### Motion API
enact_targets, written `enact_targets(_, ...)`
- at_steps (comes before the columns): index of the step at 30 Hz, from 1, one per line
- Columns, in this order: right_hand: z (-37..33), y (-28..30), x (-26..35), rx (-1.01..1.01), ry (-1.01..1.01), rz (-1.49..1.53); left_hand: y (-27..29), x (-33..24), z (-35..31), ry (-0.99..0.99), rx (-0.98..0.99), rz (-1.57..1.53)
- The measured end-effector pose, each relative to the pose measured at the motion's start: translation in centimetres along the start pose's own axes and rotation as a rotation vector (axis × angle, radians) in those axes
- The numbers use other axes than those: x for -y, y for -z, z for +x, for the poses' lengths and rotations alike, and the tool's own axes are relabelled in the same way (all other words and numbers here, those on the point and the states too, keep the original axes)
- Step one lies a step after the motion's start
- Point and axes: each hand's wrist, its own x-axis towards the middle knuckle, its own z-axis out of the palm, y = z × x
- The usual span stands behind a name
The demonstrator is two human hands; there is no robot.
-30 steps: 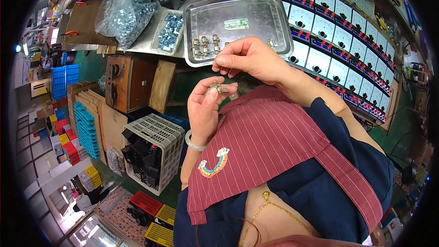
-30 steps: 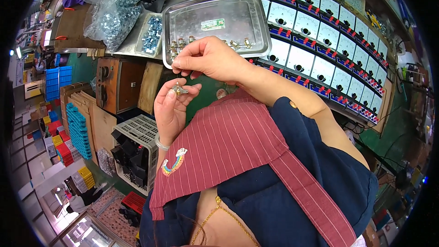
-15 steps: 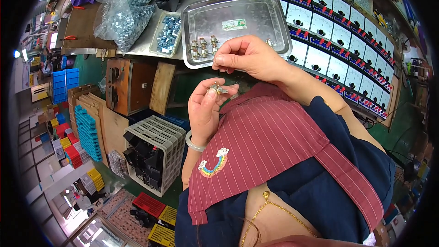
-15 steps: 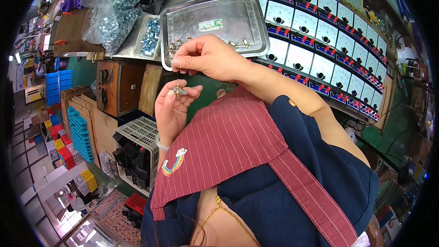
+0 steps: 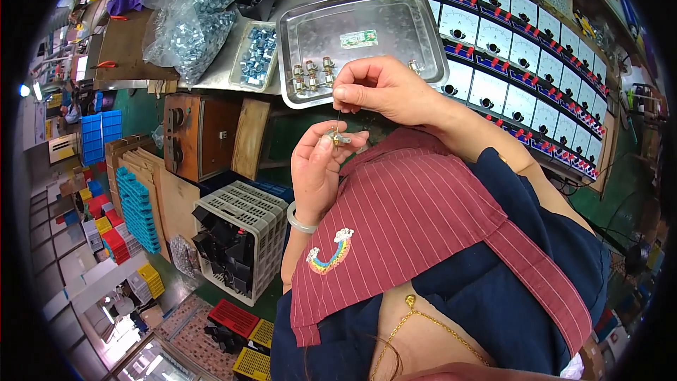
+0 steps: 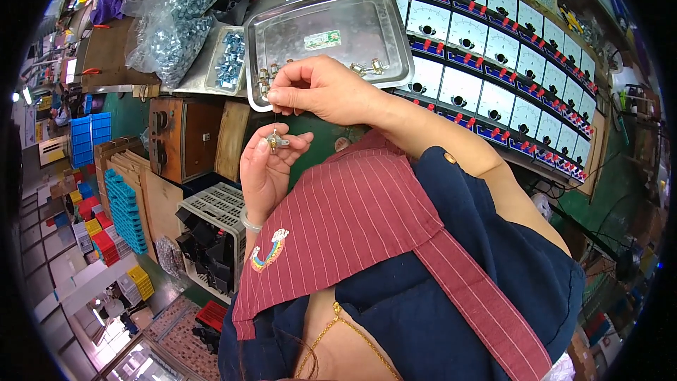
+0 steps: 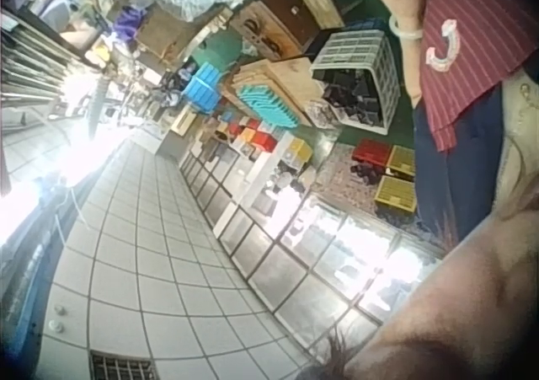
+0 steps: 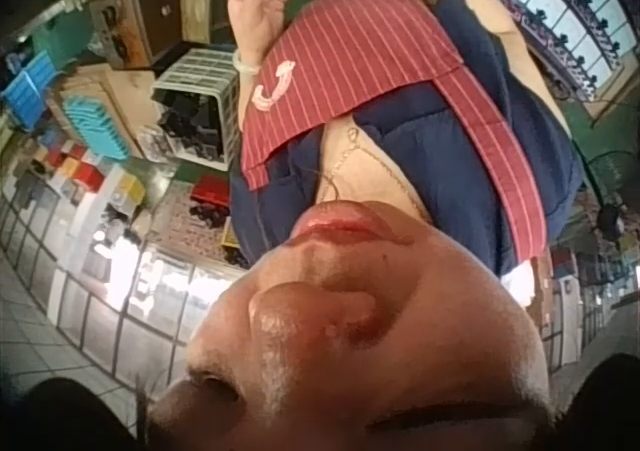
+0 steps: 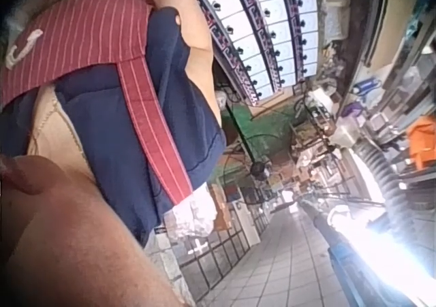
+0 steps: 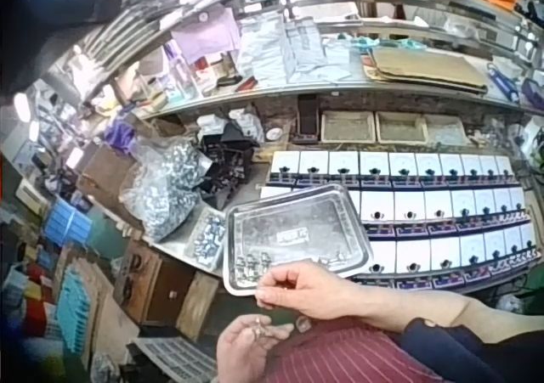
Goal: Fasten components onto a series of analog meters using an electric screwdriver.
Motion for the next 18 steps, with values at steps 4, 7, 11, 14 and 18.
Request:
enact_targets(4,0.04,0.12,-0.28,-0.007,-0.009,0.014,0.10,-0.06,0.10,0.007,0.005,-0.007)
enact_targets(7,0.07,0.13,-0.36,-0.008,-0.013,0.028,0.15,-0.05,0.15,0.014,0.008,-0.017)
enact_targets(11,0.07,0.10,-0.49,-0.012,-0.012,0.008,0.34,-0.06,0.23,0.027,0.014,-0.030)
enact_targets(14,0.06,0.00,-0.47,-0.024,-0.001,-0.015,0.48,-0.09,0.25,0.034,0.019,-0.036)
enact_targets(18,-0.04,-0.08,-0.51,-0.072,0.041,-0.130,0.58,-0.09,0.31,0.045,0.019,-0.048)
